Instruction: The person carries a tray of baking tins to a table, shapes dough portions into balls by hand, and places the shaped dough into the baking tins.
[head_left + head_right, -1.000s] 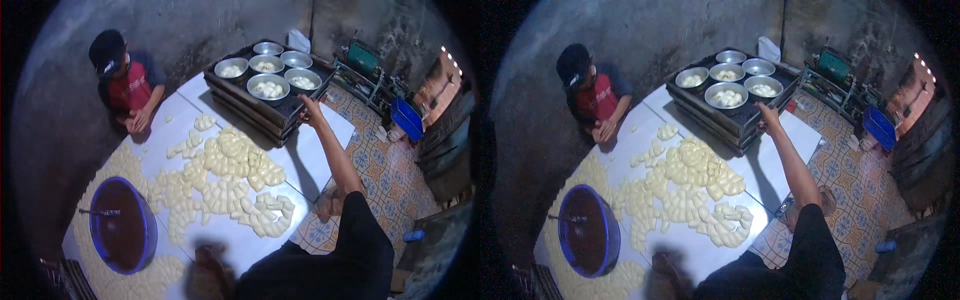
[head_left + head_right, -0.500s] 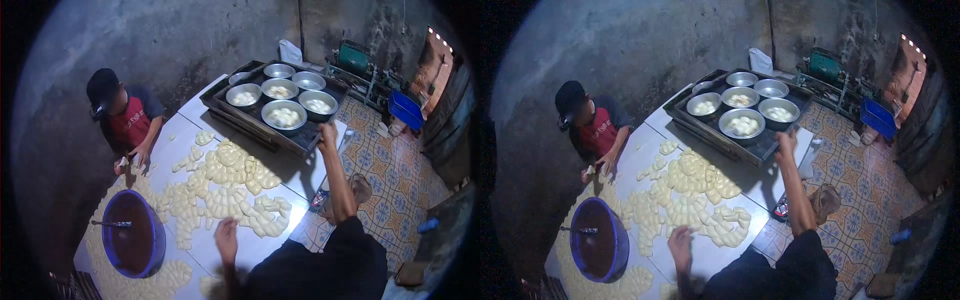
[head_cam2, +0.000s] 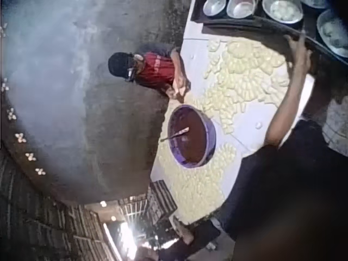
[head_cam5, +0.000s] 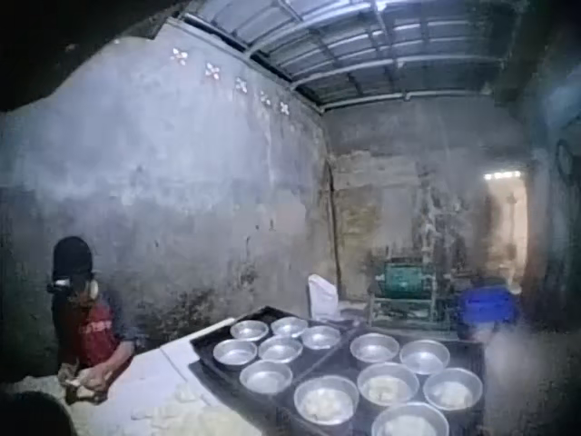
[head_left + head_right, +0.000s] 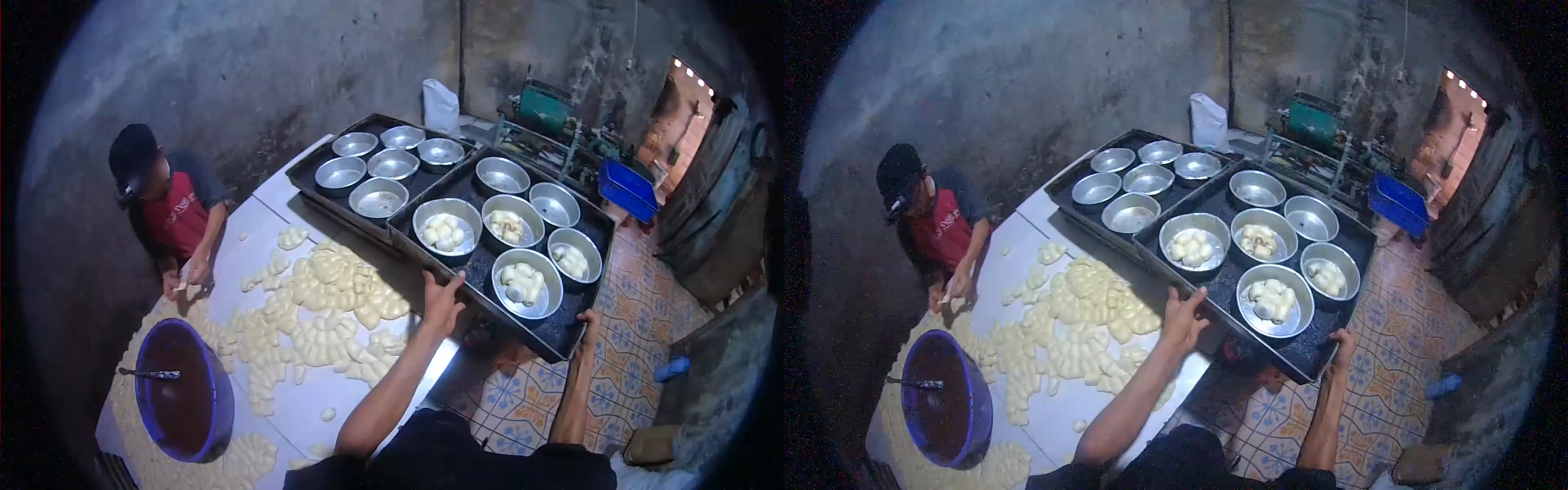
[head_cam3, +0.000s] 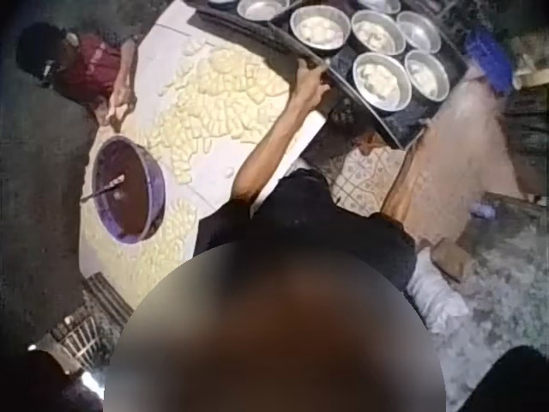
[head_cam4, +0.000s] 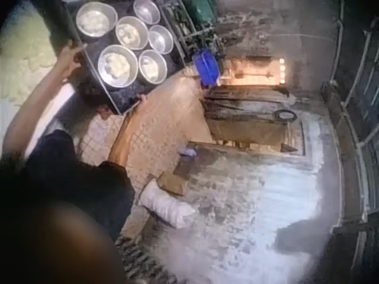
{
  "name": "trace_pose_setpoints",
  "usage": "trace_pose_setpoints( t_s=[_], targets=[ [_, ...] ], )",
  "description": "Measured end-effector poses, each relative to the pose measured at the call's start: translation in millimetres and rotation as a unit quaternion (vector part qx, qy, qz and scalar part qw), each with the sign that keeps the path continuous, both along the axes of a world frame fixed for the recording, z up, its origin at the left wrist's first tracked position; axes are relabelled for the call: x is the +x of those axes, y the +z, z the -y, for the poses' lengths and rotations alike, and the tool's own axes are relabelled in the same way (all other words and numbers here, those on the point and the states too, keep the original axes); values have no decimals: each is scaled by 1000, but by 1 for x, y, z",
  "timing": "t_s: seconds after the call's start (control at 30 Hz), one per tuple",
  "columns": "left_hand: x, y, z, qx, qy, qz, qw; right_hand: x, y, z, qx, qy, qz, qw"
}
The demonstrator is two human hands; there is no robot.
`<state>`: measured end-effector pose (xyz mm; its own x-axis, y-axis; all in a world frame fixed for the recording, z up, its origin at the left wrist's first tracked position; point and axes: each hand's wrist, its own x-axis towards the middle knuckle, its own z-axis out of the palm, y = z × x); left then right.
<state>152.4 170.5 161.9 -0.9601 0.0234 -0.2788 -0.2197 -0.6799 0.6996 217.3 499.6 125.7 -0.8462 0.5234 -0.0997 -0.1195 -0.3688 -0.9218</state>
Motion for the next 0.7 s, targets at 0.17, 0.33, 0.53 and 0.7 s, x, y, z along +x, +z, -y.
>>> trace_pose_setpoints(
  t_s=[0.17, 0.33, 0.53, 0.7],
  targets=[
    [-4, -71, -10, 39, -66, 36, 996, 0, -37, -24, 155, -52, -27, 986],
    [10, -93, -6, -9, -121, 80, 989, -18, -100, -32, 129, -29, -32, 991],
    [55, -47, 52, -272, -217, -90, 933, -60, -162, -72, 49, 43, 27, 998],
    [132, -32, 125, -161, -181, -86, 966, -85, -182, -71, -77, 78, 146, 983]
  ],
)
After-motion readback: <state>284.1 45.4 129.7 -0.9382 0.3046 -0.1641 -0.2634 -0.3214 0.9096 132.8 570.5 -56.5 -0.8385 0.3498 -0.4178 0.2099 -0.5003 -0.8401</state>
